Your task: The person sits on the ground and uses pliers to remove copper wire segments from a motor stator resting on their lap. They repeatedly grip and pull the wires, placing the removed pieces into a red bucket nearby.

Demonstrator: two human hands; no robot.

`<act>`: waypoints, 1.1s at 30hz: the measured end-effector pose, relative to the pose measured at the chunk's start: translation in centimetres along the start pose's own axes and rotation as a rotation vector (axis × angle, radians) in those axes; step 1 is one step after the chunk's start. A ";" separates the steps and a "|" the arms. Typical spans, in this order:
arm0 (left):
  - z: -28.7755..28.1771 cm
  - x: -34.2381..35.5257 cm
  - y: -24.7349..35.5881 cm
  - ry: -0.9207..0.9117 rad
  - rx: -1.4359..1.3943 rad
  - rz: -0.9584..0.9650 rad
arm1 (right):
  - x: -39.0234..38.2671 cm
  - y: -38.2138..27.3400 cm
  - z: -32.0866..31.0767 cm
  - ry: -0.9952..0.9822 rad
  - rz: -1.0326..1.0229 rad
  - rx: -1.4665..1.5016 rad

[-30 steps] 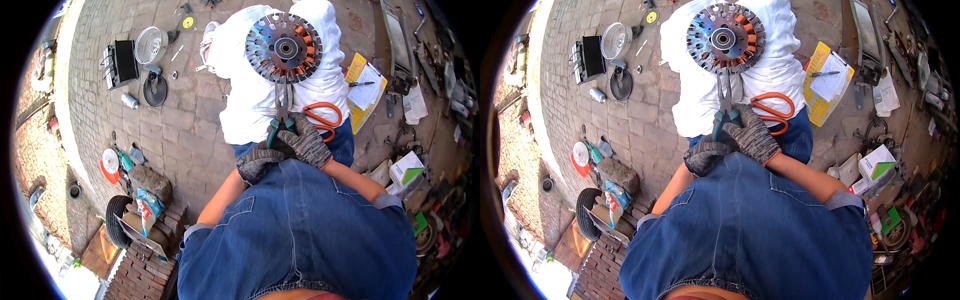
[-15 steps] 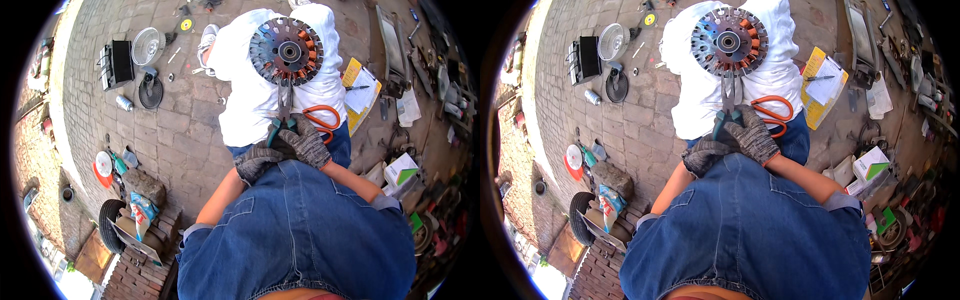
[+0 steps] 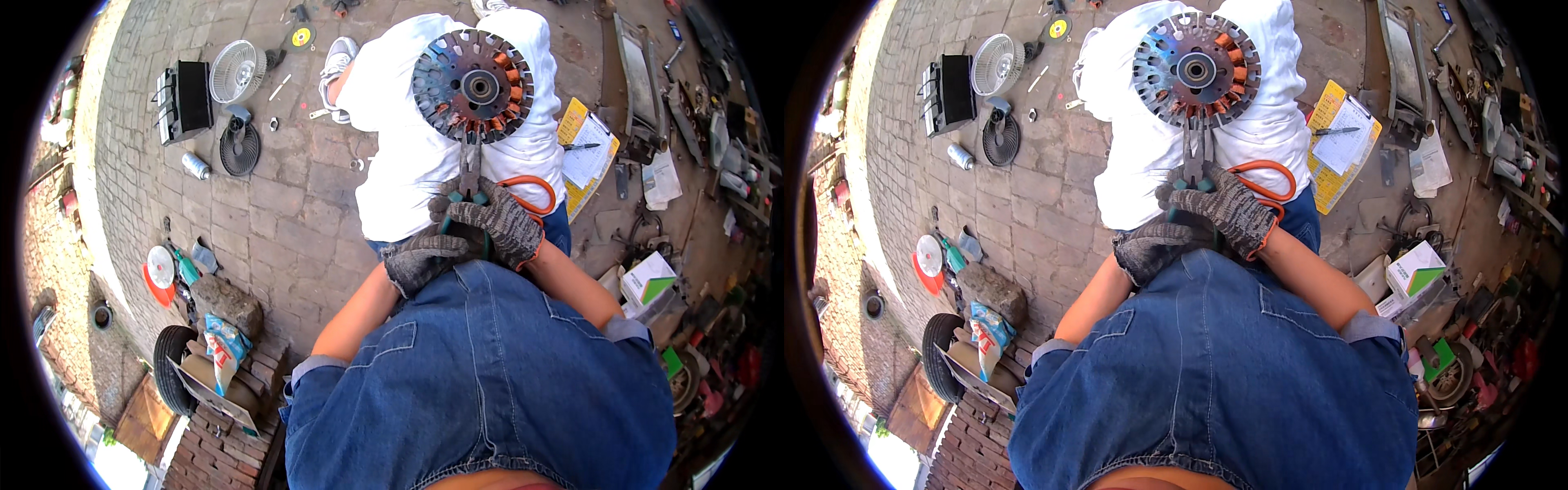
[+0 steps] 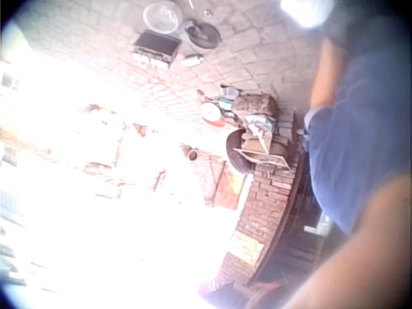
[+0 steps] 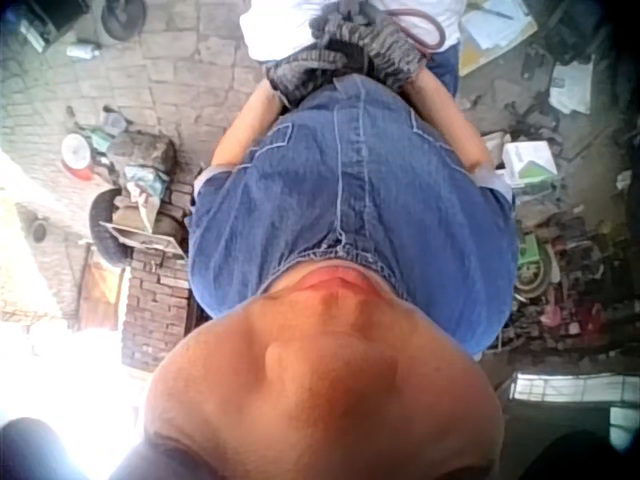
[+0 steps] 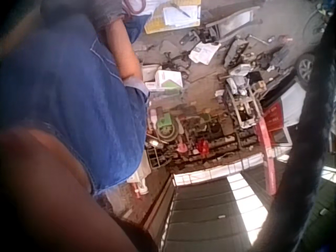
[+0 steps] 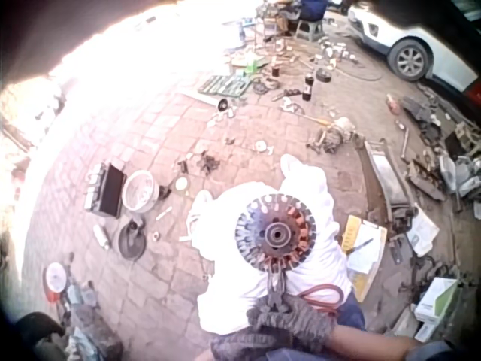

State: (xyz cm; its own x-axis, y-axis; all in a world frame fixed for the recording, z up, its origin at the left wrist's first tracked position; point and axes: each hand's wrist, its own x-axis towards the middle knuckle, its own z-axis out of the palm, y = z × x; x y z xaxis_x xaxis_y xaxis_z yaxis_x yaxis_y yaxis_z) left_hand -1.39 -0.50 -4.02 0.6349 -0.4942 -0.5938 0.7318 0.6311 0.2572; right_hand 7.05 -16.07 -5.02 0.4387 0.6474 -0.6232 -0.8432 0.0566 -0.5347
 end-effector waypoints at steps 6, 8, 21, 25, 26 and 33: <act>0.2 0.6 0.3 -0.008 0.041 0.004 | 0.4 -2.0 0.2 -0.174 0.082 0.168; 0.1 0.7 0.3 0.005 0.056 0.012 | 0.7 -2.5 0.3 -0.229 0.096 0.086; 0.9 1.6 0.6 -0.087 0.104 -0.007 | 1.6 -2.2 0.8 -0.225 0.074 0.059; 0.8 1.8 0.2 -0.054 0.099 0.022 | 1.5 -2.5 0.8 -0.224 0.067 0.048; 0.7 1.8 -0.2 -0.037 0.079 0.036 | 1.5 -2.5 0.7 -0.220 0.079 0.016; 0.4 1.8 -0.4 -0.001 -0.328 -0.083 | 1.2 -3.9 0.6 -0.192 0.082 -0.186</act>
State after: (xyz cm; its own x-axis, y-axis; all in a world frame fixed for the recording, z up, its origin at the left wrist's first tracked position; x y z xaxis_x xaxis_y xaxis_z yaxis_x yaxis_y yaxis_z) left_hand -0.44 -1.86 -4.89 0.5771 -0.5523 -0.6016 0.6625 0.7473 -0.0505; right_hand 10.64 -15.11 -3.34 0.2896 0.7775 -0.5583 -0.7937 -0.1309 -0.5941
